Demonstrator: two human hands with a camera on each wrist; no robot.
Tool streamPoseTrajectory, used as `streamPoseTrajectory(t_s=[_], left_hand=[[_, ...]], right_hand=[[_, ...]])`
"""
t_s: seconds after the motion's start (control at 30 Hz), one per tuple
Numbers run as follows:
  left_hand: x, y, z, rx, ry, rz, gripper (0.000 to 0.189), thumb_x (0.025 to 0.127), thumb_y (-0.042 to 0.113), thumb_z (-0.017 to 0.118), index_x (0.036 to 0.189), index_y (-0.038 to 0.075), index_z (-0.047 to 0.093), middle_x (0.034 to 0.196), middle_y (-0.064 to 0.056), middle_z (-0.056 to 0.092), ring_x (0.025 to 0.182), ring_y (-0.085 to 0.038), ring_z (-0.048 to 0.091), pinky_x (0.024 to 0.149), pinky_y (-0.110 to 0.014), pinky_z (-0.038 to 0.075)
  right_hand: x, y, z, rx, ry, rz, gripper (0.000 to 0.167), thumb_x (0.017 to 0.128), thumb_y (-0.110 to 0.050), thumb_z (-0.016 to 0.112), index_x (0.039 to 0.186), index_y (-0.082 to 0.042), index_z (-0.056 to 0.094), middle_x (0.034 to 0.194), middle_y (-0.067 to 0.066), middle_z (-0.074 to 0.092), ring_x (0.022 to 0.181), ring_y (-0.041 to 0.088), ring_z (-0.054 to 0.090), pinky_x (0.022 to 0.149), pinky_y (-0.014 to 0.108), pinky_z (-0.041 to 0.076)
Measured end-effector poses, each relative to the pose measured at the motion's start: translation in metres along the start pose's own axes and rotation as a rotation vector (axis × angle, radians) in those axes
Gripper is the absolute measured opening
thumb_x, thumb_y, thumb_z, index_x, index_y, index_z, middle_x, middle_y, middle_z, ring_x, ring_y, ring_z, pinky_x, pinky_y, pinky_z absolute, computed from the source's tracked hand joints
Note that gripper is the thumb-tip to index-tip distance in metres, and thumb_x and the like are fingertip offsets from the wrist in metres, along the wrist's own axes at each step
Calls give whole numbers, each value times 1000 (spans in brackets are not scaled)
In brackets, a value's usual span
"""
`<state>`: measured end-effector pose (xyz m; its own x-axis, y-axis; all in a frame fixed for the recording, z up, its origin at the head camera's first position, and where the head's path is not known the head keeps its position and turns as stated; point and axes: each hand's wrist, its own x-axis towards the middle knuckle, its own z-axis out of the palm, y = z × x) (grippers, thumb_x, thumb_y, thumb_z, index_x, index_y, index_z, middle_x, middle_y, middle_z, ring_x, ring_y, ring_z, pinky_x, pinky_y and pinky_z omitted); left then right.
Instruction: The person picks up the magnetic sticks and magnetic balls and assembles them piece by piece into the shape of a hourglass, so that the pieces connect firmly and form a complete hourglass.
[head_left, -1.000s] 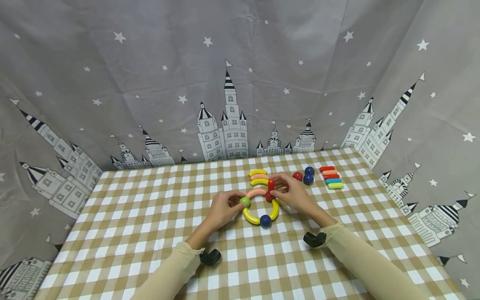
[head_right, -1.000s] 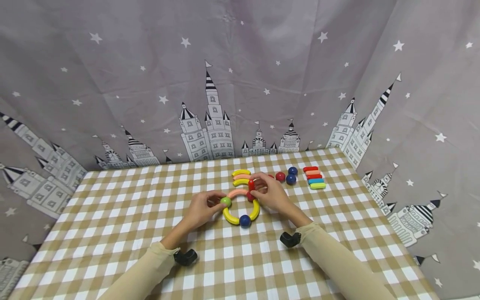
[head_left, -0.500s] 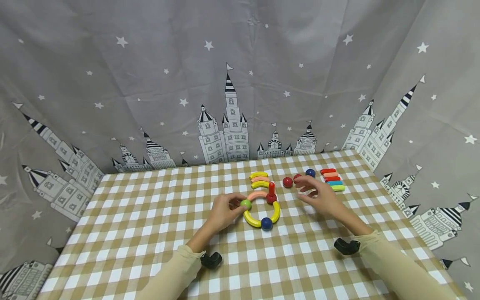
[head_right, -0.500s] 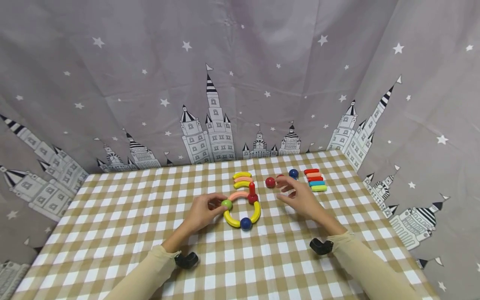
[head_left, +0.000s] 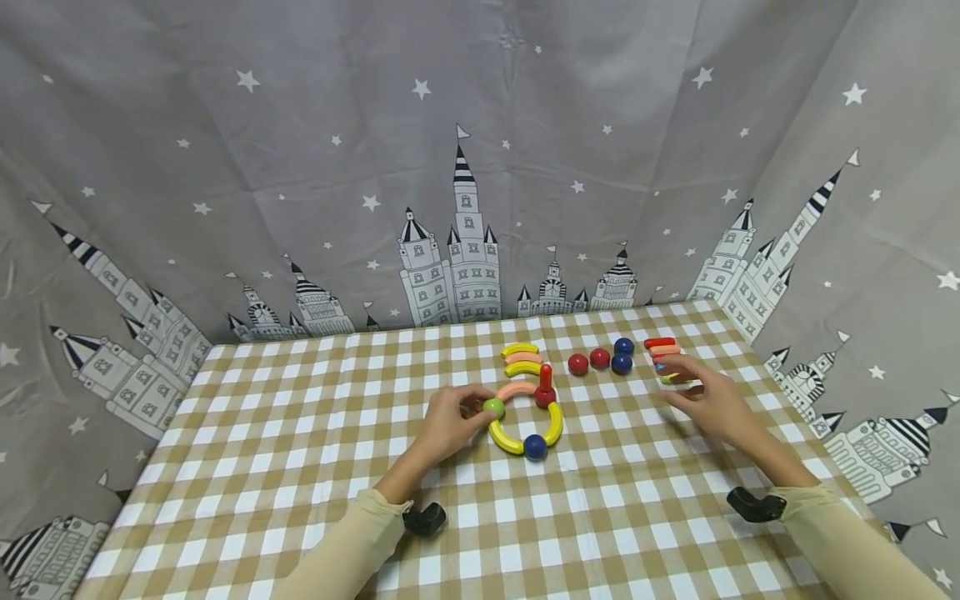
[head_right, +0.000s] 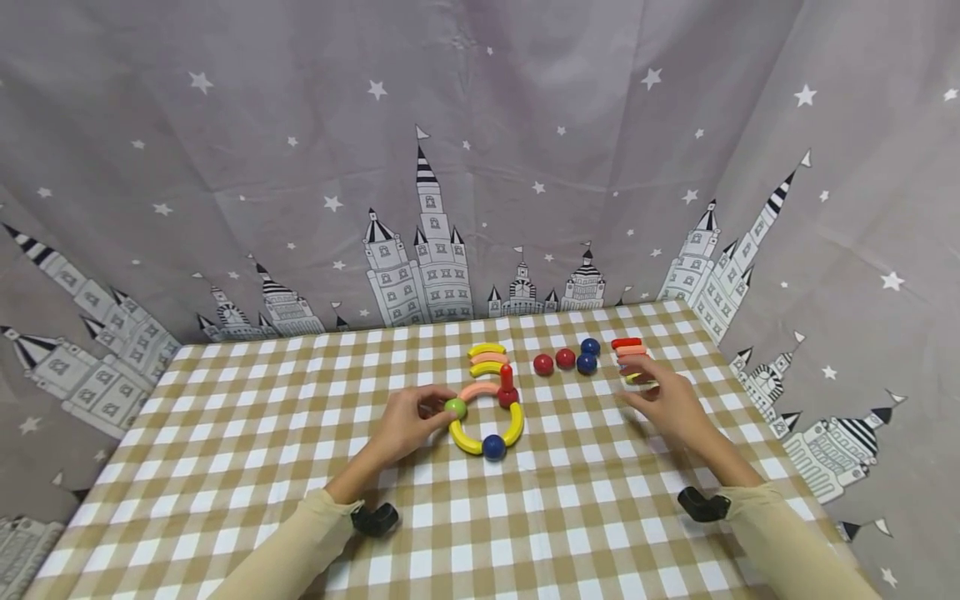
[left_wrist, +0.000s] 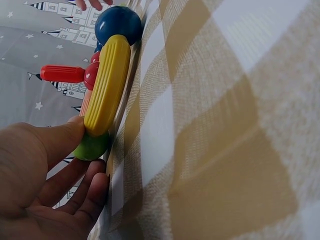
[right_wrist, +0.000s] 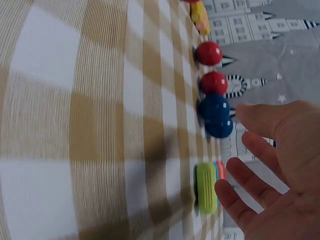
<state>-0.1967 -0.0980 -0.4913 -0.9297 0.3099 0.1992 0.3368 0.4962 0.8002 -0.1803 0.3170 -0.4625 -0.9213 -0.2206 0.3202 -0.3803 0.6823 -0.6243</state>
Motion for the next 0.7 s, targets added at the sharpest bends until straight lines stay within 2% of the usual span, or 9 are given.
streamPoseTrajectory(t_s=[0.17, 0.43, 0.5, 0.7], left_hand=[[0, 0, -1, 8, -4, -5, 23, 87, 10, 83, 110, 8, 77, 93, -1, 75, 80, -12, 67, 71, -25, 56], [0, 1, -1, 9, -9, -9, 23, 88, 10, 83, 110, 8, 77, 94, -1, 75, 81, -12, 67, 71, -25, 55], [1, 1, -1, 6, -11, -8, 23, 88, 10, 83, 110, 8, 77, 94, -2, 75, 81, -13, 67, 71, -25, 55], [1, 0, -1, -2, -14, -2, 23, 88, 10, 83, 110, 7, 77, 94, -2, 76, 81, -14, 68, 71, -25, 56]], right_hand=[[-2, 10, -6, -55, 26, -3, 45, 88, 0, 79, 131, 0, 62, 117, 20, 70, 98, 39, 69, 76, 36, 59], [-3, 18, -13, -91, 3, 68, 48, 90, -7, 79, 133, -1, 59, 117, 23, 70, 104, 40, 66, 79, 36, 58], [-2, 20, -14, -102, -3, 79, 47, 90, -9, 80, 132, -2, 59, 117, 23, 69, 105, 41, 66, 79, 33, 57], [1, 26, -14, -106, -6, 67, 47, 89, -7, 80, 130, -1, 60, 117, 24, 69, 105, 42, 65, 77, 28, 55]])
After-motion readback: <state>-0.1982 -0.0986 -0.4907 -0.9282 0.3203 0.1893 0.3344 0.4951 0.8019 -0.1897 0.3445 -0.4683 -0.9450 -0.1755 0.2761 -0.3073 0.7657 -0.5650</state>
